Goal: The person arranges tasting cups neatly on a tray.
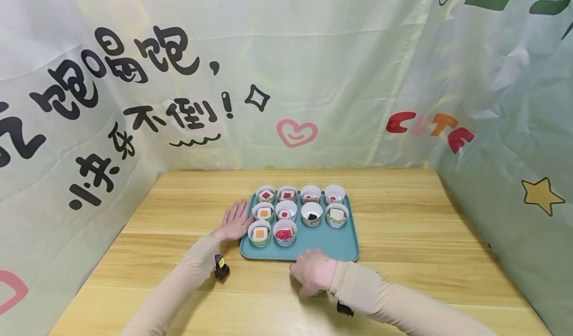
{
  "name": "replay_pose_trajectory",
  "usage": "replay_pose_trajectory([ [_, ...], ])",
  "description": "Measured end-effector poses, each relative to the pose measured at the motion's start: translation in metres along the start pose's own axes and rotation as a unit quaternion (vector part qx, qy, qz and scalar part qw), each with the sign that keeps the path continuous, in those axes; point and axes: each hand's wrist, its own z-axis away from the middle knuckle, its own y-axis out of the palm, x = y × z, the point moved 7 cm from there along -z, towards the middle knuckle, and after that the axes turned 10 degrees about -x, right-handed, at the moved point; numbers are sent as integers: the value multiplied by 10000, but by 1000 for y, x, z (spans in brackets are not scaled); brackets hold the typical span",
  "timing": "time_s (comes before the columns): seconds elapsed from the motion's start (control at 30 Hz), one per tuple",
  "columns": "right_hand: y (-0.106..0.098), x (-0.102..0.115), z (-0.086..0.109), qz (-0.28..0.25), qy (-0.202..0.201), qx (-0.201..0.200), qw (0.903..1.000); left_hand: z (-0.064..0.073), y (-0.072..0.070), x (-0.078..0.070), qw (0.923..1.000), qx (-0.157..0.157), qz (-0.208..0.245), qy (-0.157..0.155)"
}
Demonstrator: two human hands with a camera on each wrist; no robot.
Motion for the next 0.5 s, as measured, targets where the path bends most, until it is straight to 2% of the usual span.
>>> replay_pose_trajectory([
  [0.5, -1, -5, -1, -573, 9, 50, 9983, -1, 1, 0, 10000, -20, -30, 10],
])
